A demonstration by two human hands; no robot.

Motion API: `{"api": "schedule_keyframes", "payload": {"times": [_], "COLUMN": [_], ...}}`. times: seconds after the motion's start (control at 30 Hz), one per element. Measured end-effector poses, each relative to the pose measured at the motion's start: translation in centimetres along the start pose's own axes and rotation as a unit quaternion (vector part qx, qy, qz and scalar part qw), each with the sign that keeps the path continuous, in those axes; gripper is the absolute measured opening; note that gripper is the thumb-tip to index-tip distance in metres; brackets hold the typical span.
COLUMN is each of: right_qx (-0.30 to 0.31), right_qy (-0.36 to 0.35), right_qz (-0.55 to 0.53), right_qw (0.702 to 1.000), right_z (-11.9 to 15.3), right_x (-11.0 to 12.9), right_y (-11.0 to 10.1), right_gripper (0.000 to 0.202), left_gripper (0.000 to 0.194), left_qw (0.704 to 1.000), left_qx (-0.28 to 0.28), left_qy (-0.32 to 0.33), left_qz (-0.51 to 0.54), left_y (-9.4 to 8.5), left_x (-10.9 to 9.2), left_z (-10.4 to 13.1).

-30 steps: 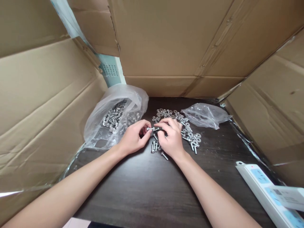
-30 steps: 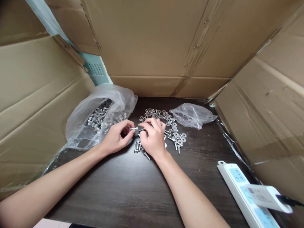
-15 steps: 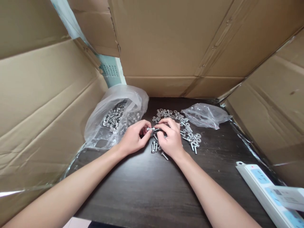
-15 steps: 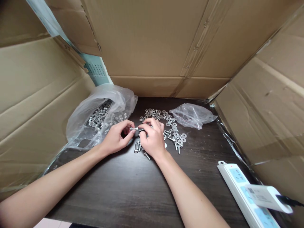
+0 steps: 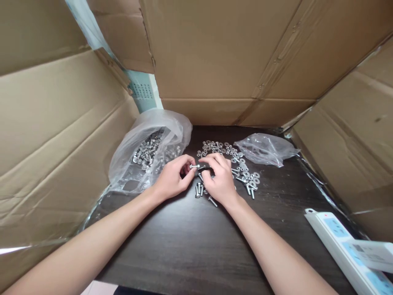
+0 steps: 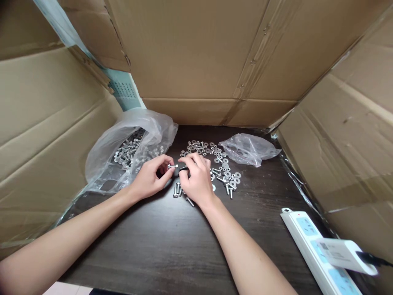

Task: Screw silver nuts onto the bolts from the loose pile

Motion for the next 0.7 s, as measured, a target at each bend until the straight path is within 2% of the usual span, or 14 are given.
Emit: {"api": "schedule_keyframes", "payload": {"times": [0.1, 0.2, 0.3, 0.43, 0.57, 0.7], "right_qx": [0.012, 0.033, 0.026, -0.001, -0.01, -0.015], "right_qy": [-0.014, 0.0, 0.013, 0.016, 0.016, 0.021], "right_qz": [0.004, 0.022, 0.028, 0.023, 0.013, 0.003], "right_qw": [1.0, 0.999, 0.999, 1.0, 1.0, 1.0], "right_z": [0.0, 0.0, 0.0, -0.1, -0.2, -0.1], "right_x": [0.3, -0.1, -0.4, -0.2, -0.1, -0.3], "right_y": [0.2, 0.7, 0.6, 0.1, -0.3, -0.4], "right_gripper": [0.028, 0.02, 0.018, 0.024, 0.031, 0.033], "left_gripper": [0.006, 0.005, 0.006, 0.01, 0.008, 0.012], "left_qw": [1.0, 1.0, 1.0, 0.993, 0.973, 0.957], "left_qx": [-0.004, -0.006, -0.006, 0.016, 0.017, 0.037], "left_qy": [0.0, -0.006, -0.021, -0.041, -0.064, -0.101], "left_qz": [0.002, 0.001, -0.015, -0.113, -0.221, -0.27], "left_y": [0.0, 0.0, 0.0, 0.2, 0.1, 0.4], "left_x": [0.1, 0.2, 0.4, 0.1, -0.3, 0.2], "left_z": [0.0, 0.1, 0.2, 0.0, -0.4, -1.1]}}
Point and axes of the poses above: each hand's wrist, its own z-axis away from the middle knuckle, its own y-axis out of the palm, x = y × z, the point moved 9 cm from there along -z, towards the middle knuckle, and after that the axes turned 9 degrees about x, right-handed, at the moved point
